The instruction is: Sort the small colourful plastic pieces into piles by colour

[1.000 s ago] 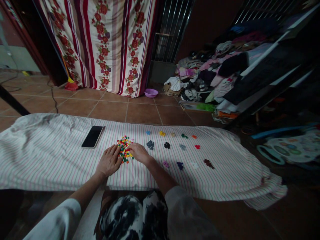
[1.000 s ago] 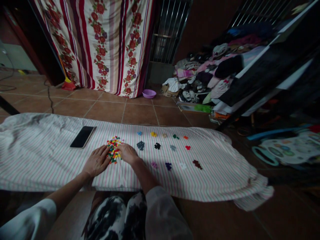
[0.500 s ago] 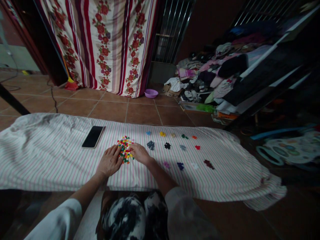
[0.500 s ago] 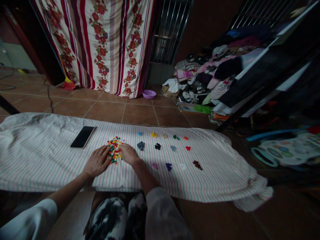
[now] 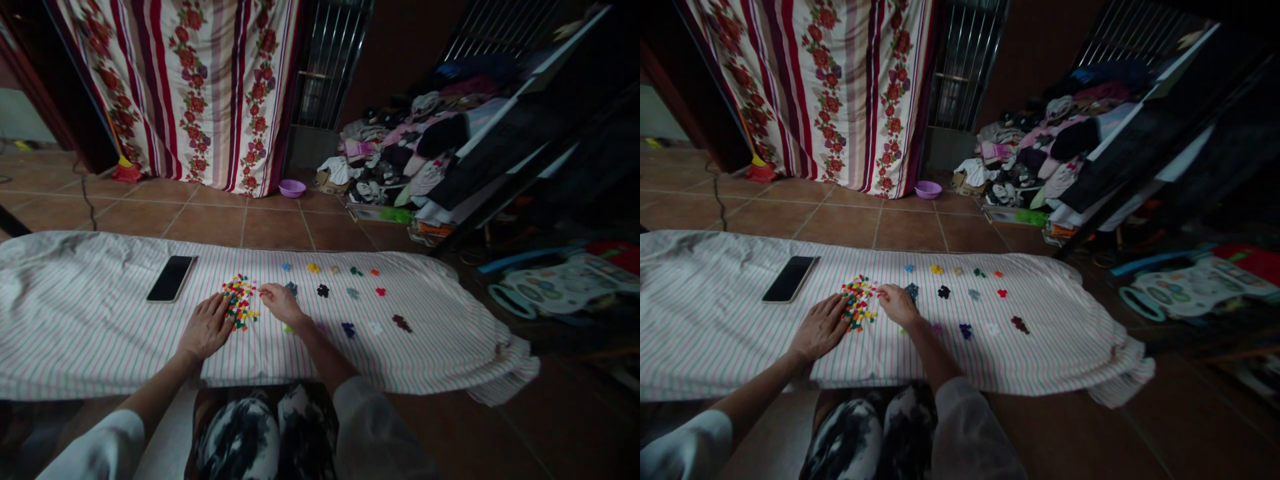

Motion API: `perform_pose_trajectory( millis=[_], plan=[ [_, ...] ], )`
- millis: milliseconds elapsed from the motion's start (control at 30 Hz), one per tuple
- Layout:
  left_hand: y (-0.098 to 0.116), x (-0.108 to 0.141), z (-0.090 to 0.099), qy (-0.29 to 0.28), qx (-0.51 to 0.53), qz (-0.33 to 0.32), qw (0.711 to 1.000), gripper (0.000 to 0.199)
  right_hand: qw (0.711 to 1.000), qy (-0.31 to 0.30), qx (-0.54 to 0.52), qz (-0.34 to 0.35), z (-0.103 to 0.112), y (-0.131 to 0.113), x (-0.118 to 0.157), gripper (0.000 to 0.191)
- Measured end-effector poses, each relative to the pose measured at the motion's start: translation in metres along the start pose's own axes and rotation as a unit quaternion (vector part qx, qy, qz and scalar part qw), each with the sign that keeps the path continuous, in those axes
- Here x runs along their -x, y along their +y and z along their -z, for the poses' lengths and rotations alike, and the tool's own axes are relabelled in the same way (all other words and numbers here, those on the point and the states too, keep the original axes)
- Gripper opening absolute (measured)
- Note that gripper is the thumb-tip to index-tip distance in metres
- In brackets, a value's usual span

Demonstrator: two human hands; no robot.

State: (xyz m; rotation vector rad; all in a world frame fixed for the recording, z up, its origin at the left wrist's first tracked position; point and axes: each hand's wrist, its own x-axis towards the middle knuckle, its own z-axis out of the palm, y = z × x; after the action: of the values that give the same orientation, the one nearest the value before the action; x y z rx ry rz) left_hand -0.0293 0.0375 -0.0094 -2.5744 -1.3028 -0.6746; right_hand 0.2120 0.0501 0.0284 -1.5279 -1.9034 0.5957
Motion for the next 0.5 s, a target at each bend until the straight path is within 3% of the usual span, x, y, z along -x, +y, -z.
perform_pose_trajectory(
  millis=[400,500],
  plan=[
    [-0.008,0.005,-0.005,0.011,-0.024,-0.078,0.997,0.04,0.995,0.089,0.017,-0.038,0.062,0.04,0.034,0.017],
    [-0.008,0.005,-0.006,0.017,-0.026,-0.067,0.997,0.042,0.99,0.135,0.017,-0.046,0.083,0.059,0.045,0.019]
  ],
)
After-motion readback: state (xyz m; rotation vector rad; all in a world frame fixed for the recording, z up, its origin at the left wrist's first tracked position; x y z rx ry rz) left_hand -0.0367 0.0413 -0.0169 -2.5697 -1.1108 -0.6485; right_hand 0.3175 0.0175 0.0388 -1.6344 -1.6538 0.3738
